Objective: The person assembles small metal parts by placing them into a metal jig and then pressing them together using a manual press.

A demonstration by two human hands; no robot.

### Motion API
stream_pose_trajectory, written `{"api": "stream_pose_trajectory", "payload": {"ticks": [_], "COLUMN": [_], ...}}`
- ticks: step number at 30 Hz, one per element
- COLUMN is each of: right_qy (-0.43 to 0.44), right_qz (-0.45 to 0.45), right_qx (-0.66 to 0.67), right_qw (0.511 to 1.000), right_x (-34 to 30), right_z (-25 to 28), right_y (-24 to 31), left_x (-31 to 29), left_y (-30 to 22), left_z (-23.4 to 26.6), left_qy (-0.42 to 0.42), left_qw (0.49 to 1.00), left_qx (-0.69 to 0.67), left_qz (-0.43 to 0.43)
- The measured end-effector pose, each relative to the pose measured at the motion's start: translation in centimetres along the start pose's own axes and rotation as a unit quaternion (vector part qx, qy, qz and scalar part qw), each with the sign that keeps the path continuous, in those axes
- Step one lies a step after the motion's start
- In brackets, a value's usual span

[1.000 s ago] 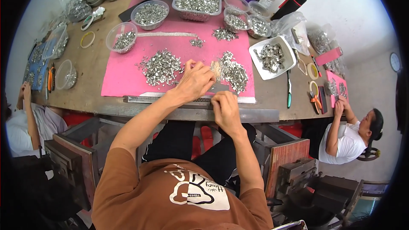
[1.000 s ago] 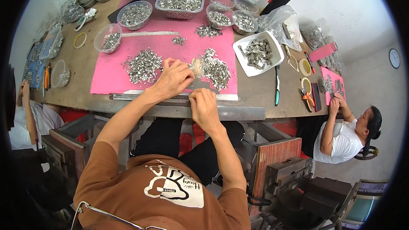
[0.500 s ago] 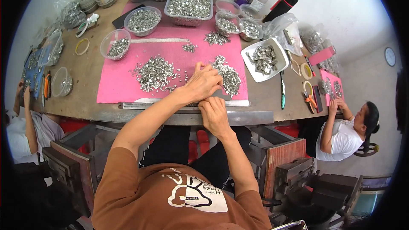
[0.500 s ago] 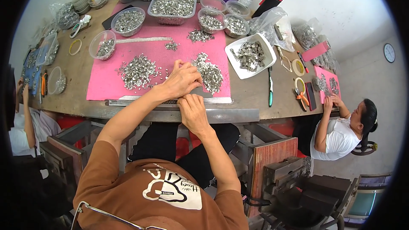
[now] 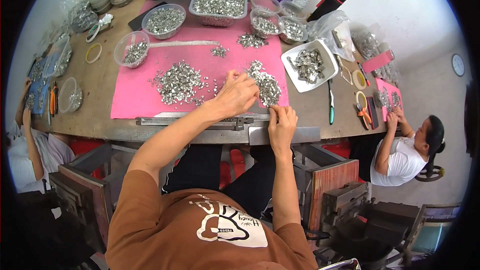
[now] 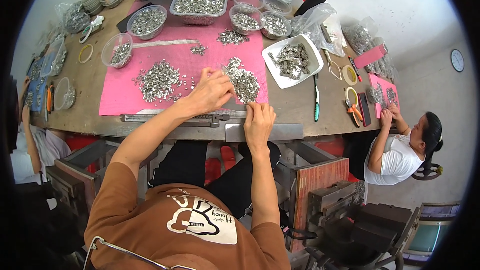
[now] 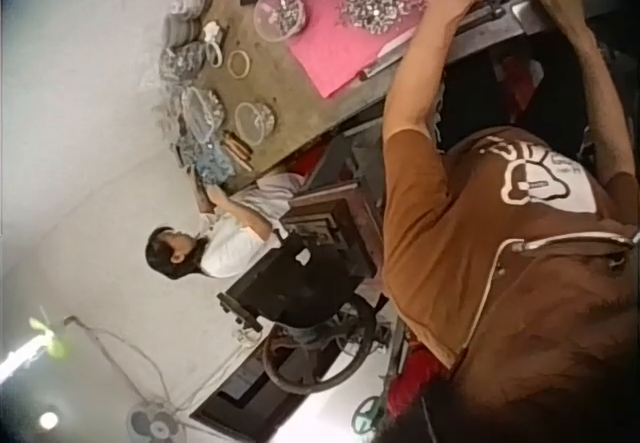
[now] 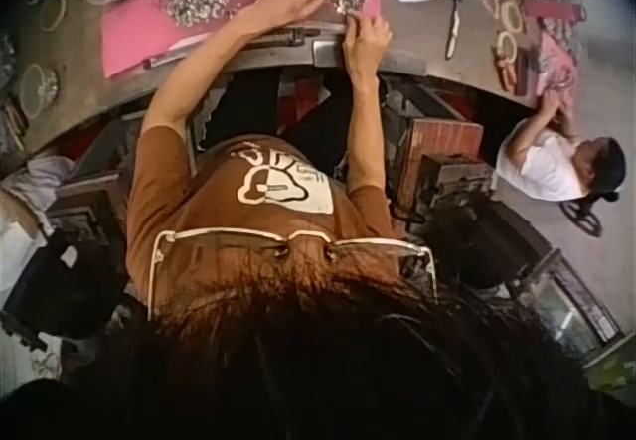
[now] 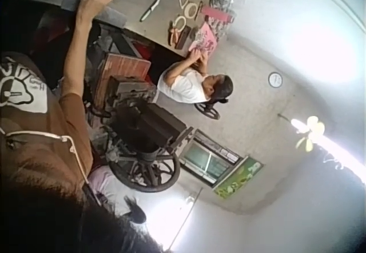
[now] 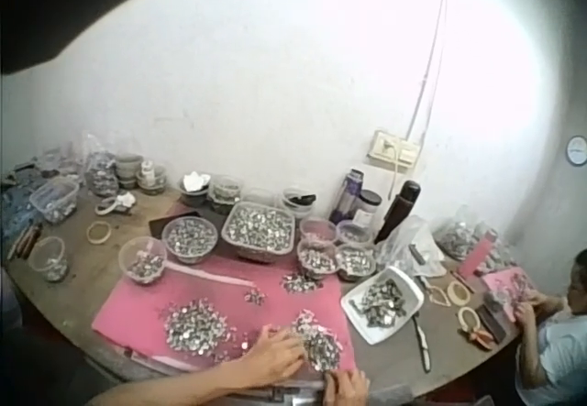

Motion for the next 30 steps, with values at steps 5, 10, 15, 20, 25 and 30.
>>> {"api": "stream_pose_trajectory", "payload": {"ticks": [5, 10, 15, 20, 25, 30], "right_qy": [0.012, 0.039, 0.051, 0.082, 0.097, 0.100], "right_qz": [0.034, 0.071, 0.077, 0.096, 0.118, 0.144], "right_qx": [-0.066, -0.087, -0.078, 0.128, 0.144, 0.127], "right_qw": [0.997, 0.993, 0.993, 0.984, 0.978, 0.976], "right_x": [0.1, 0.5, 0.5, -0.4, -1.3, -1.2], "right_z": [0.2, 0.7, 0.7, -1.5, -3.9, -4.1], "right_y": [0.0, 0.4, 1.0, 5.7, 6.9, 7.4], "left_x": [-4.7, -8.2, -9.1, -9.4, -9.7, -10.1], "left_y": [0.1, -0.8, -0.8, -0.7, -0.9, -1.2], "left_z": [4.4, 6.2, 5.6, 6.0, 6.0, 5.5], "left_qy": [-0.020, -0.009, -0.021, -0.011, -0.019, -0.077], "left_qw": [0.996, 0.993, 0.994, 0.996, 0.993, 0.988], "left_qx": [-0.046, -0.070, -0.064, -0.055, -0.077, -0.059], "left_qz": [0.070, 0.090, 0.083, 0.075, 0.085, 0.123]}}
Point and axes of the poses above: each hand's wrist, its own x-axis towards the middle knuckle, its own z-axis out of the back of the hand, y = z × x, the point moved 3 cm from there along x, towards the middle knuckle, and after that the axes turned 12 degrees about x, right-handed, at the moved point
